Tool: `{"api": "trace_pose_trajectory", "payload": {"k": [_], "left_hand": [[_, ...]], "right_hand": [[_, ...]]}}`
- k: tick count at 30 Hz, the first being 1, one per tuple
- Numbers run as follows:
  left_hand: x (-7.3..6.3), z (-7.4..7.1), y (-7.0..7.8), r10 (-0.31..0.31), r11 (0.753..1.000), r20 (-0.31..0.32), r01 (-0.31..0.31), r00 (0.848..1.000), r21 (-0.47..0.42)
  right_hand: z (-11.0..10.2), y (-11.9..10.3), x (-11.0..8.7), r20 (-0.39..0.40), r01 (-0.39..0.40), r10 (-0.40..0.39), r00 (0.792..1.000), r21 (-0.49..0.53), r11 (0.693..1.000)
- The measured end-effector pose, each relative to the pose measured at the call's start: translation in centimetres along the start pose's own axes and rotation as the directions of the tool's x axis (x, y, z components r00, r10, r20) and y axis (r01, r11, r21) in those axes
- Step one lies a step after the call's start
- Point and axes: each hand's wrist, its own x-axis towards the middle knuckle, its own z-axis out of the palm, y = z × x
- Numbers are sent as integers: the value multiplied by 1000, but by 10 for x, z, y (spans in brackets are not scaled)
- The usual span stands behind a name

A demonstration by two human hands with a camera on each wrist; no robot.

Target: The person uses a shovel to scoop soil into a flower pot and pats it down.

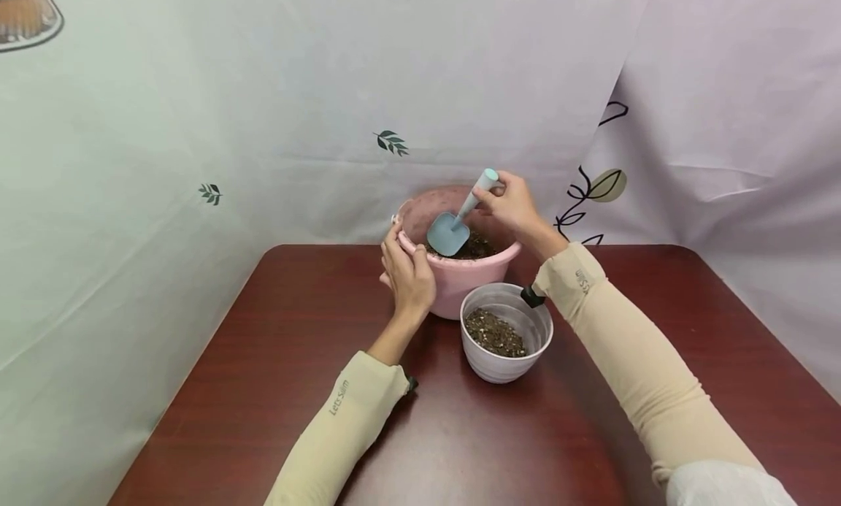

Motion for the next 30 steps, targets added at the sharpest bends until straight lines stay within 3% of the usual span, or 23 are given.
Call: {"api": "trace_pose_trajectory", "payload": {"k": [6, 13, 19, 30], "left_hand": [[0, 0, -2, 9, 1000, 10, -9, 1000, 13], [0, 0, -3, 39, 999, 8, -39, 999, 14], [2, 0, -5, 53, 999, 11, -53, 999, 9], [3, -1, -9, 114, 993, -16, -114, 993, 16]], "right_hand": [[1, 1, 0, -14, 32, -33, 999, -59, 998], [2, -1, 0, 82, 31, -16, 996, -185, 982], [3, -2, 0, 95, 43, -18, 995, -260, 965], [4, -5, -4, 97, 68, -31, 995, -409, 910]]}}
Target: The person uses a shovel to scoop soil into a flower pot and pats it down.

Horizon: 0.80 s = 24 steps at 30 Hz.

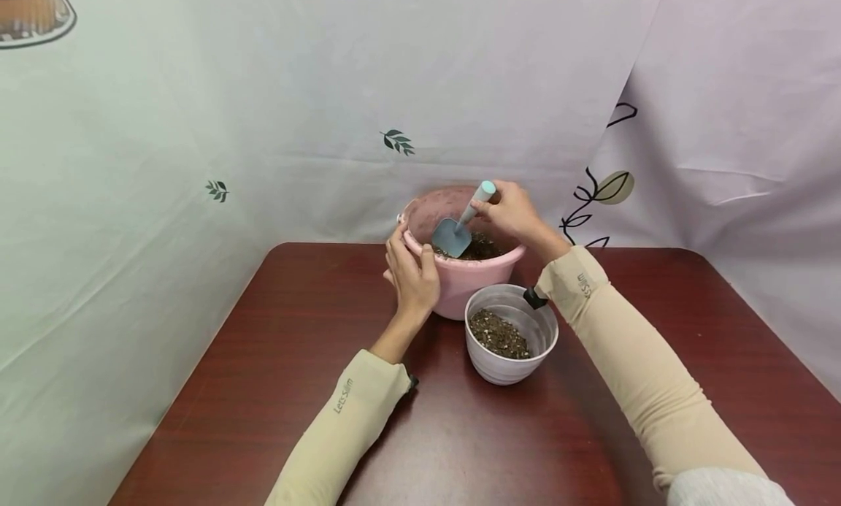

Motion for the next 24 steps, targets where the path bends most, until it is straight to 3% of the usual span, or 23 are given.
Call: {"api": "trace_pose_trajectory", "payload": {"k": [10, 17, 24], "left_hand": [[1, 0, -2, 19, 999, 7, -19, 1000, -44], [1, -2, -4, 67, 995, 5, -66, 998, -71], [1, -3, -5, 108, 992, 5, -108, 994, -63]], "right_hand": [[-1, 0, -1, -16, -38, 38, 999, -28, 999], [0, 1, 1, 122, -74, 57, 991, 132, 989], [0, 0, 1, 131, -93, 72, 989, 161, 982]]}}
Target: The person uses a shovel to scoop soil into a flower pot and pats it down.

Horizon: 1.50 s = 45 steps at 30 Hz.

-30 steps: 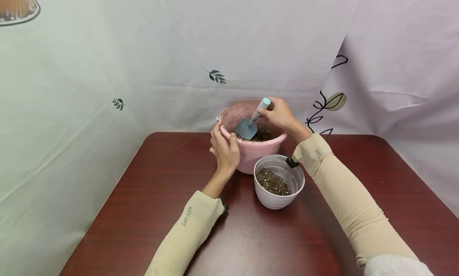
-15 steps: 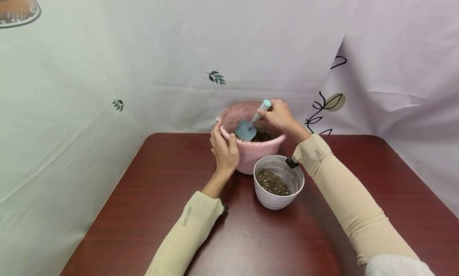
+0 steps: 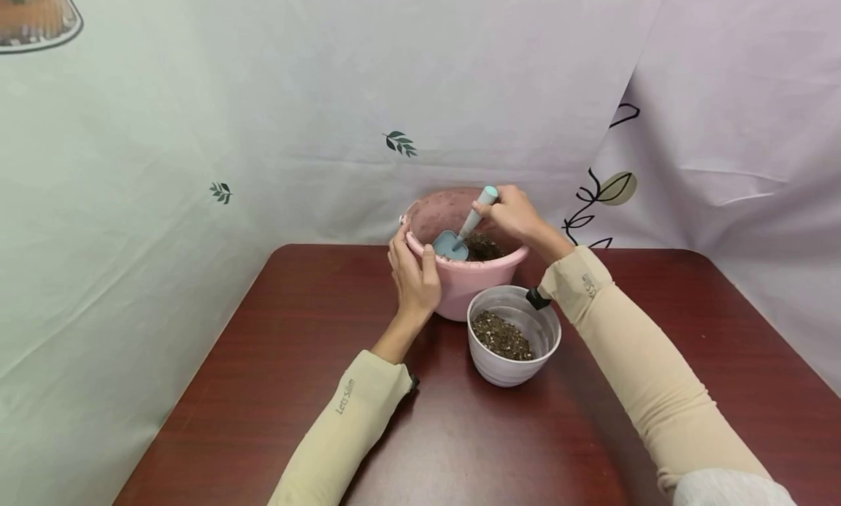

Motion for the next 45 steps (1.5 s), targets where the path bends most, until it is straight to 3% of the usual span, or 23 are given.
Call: {"api": "trace_pose_trajectory", "payload": {"k": [15, 23, 34, 38, 45], "left_hand": [[1, 0, -2, 44, 999, -14, -44, 999, 18], [1, 0, -3, 49, 998, -20, -48, 999, 27], [-1, -1, -3, -13, 998, 16, 12, 1000, 63], [-1, -1, -3, -29, 996, 25, 27, 999, 80], [0, -3, -1, -41, 994, 35, 38, 999, 98]], "right_hand": [[0, -1, -1, -29, 30, -25, 999, 161, 987], [-1, -1, 0, -2, 19, -19, 1000, 334, 942], [-5, -1, -3, 31, 25, -35, 999, 294, 956], [-10, -3, -7, -5, 21, -21, 1000, 295, 955], [-22, -1, -15, -79, 3, 29, 996, 380, 925]]}}
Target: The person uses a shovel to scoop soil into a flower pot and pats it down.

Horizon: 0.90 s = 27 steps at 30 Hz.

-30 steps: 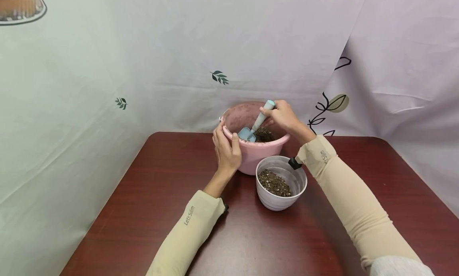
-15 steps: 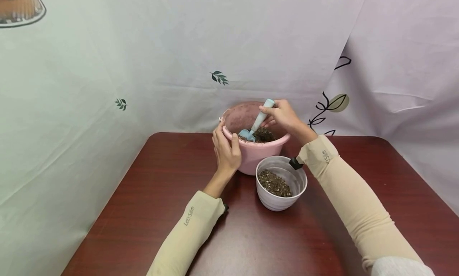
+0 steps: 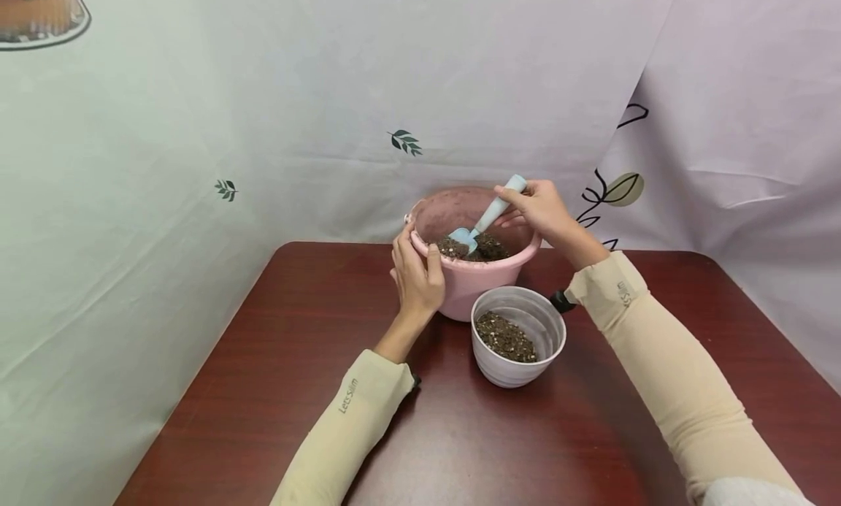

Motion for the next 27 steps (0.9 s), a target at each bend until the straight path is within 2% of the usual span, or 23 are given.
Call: {"api": "trace_pose_trajectory", "payload": {"k": [5, 13, 23, 27], "left_hand": [[-1, 2, 0, -3, 1000, 5, 3, 1000, 9], [0, 3, 1, 8, 1000, 14, -8, 1000, 15], [0, 3, 0, 8, 1000, 10, -8, 1000, 15], [0, 1, 1, -11, 1000, 9, 11, 1000, 7]], "right_hand": [[-11, 4, -6, -11, -9, 10, 1000, 83, 997], [-24, 8, -12, -97, 62, -47, 994, 155, 986], [-27, 11, -15, -102, 64, -45, 994, 195, 979], [-27, 11, -15, -104, 68, -46, 994, 216, 974]]}}
